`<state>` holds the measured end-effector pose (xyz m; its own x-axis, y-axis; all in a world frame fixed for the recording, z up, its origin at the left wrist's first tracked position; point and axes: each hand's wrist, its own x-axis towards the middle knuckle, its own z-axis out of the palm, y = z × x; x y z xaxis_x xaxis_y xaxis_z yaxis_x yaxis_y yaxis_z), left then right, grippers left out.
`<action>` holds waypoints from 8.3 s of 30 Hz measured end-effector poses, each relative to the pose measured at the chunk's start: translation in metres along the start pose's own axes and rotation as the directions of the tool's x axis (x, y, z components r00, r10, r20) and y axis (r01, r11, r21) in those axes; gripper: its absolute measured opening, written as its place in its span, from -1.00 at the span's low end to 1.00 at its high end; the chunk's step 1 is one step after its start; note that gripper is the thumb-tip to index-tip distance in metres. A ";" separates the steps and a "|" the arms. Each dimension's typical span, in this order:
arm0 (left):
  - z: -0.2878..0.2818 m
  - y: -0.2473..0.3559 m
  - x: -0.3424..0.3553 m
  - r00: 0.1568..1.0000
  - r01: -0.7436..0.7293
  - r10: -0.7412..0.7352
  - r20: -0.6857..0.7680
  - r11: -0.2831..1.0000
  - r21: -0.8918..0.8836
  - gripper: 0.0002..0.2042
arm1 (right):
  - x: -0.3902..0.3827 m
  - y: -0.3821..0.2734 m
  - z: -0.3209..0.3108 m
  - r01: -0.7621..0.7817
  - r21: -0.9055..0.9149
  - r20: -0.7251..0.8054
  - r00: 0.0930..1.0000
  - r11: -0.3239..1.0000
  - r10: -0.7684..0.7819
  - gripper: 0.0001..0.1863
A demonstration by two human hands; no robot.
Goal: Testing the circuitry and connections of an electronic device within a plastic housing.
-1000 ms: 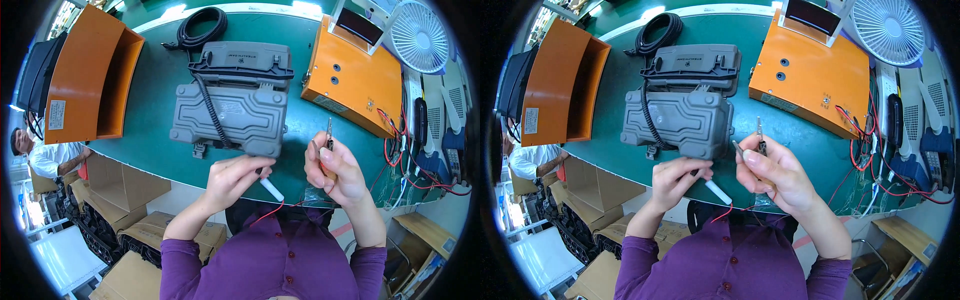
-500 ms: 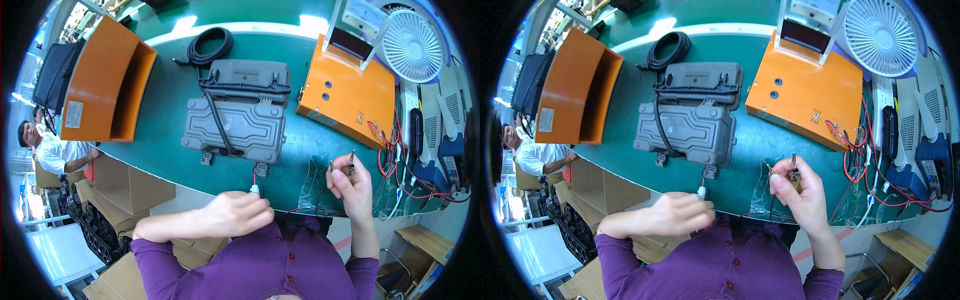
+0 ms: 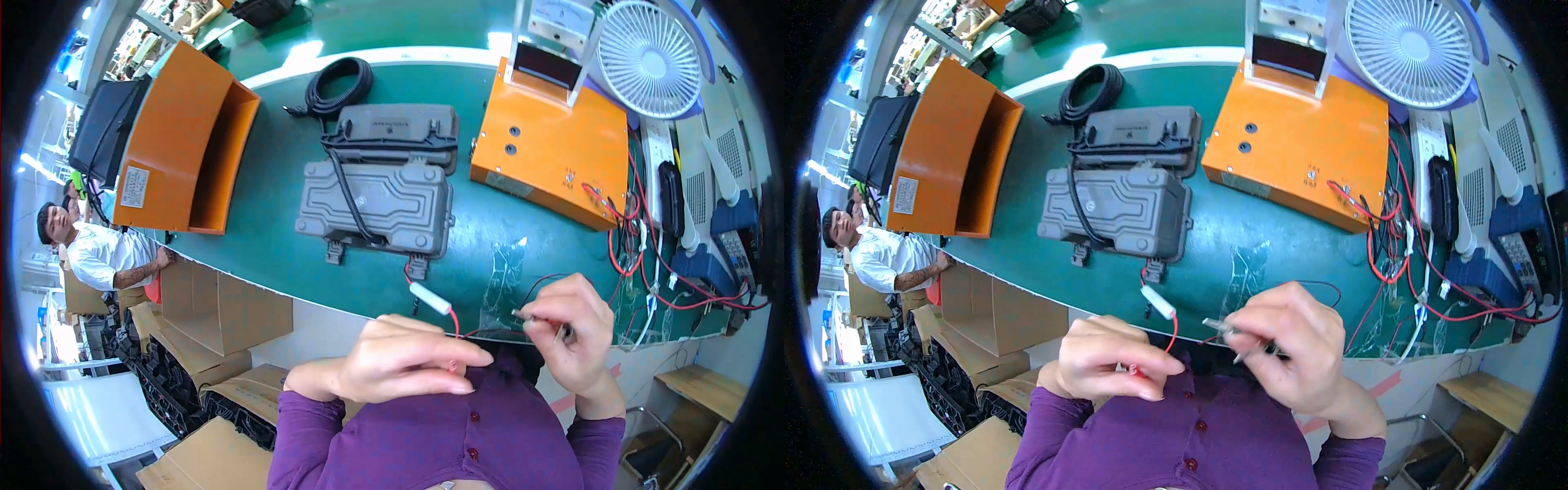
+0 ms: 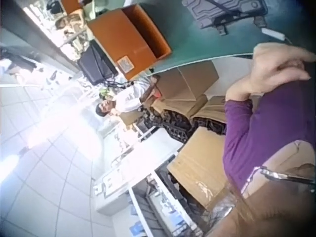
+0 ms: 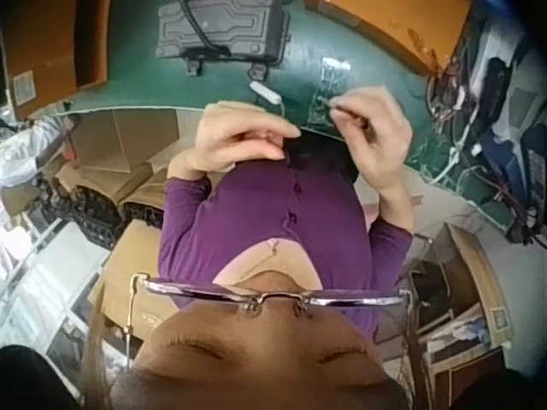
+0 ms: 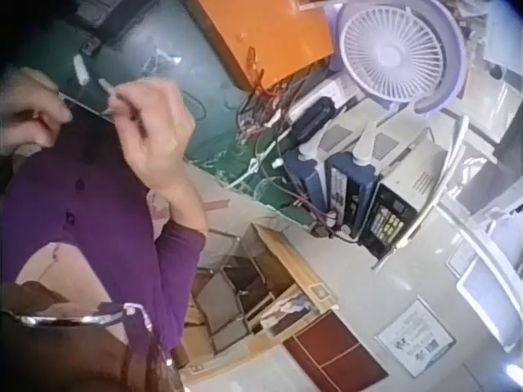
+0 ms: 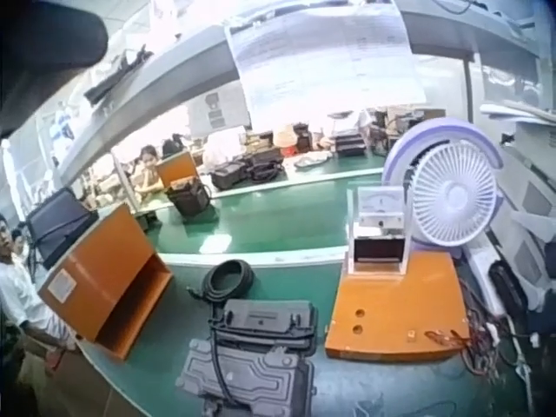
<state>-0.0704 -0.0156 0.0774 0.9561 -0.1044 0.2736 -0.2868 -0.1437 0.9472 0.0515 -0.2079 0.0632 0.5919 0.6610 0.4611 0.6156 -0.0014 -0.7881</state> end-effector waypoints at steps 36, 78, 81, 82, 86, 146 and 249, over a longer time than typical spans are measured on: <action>-0.002 -0.036 -0.013 0.911 -0.229 0.412 0.011 0.483 0.845 -0.70 | 0.006 -0.014 0.018 0.146 -0.177 0.232 0.967 0.973 -0.103 -0.85; -0.011 -0.018 -0.017 0.959 -0.090 -0.037 0.280 0.900 0.427 -0.83 | 0.012 -0.039 0.007 0.571 -0.337 0.632 0.726 0.749 -0.269 -0.83; -0.012 -0.025 -0.019 0.923 0.028 -0.107 0.369 0.977 0.212 -0.80 | 0.008 -0.038 0.012 0.556 -0.352 0.628 0.737 0.753 -0.251 -0.88; -0.012 -0.030 -0.022 0.890 0.124 -0.134 0.436 0.991 0.050 -0.75 | 0.006 -0.034 0.012 0.525 -0.284 0.675 0.704 0.802 -0.222 -0.89; -0.006 -0.036 -0.036 0.865 0.323 -0.288 0.410 0.946 -0.017 -0.66 | -0.012 -0.013 0.012 0.380 -0.179 0.731 0.669 0.907 -0.136 -0.87; -0.011 -0.095 -0.030 0.948 -0.030 0.212 -0.237 0.801 0.598 -0.69 | 0.017 0.026 0.065 0.218 -0.340 0.467 0.883 0.915 -0.037 -0.84; -0.023 -0.096 -0.066 0.482 0.354 -0.061 -0.874 0.926 0.131 -0.68 | 0.088 0.013 0.108 0.653 -0.323 0.698 0.653 0.685 -0.293 -0.79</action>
<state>-0.1046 0.0272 -0.0277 0.5308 0.8183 0.2206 0.0651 -0.2989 0.9521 0.0554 -0.0688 0.0489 -0.1572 0.9560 0.2479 0.9763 0.1881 -0.1065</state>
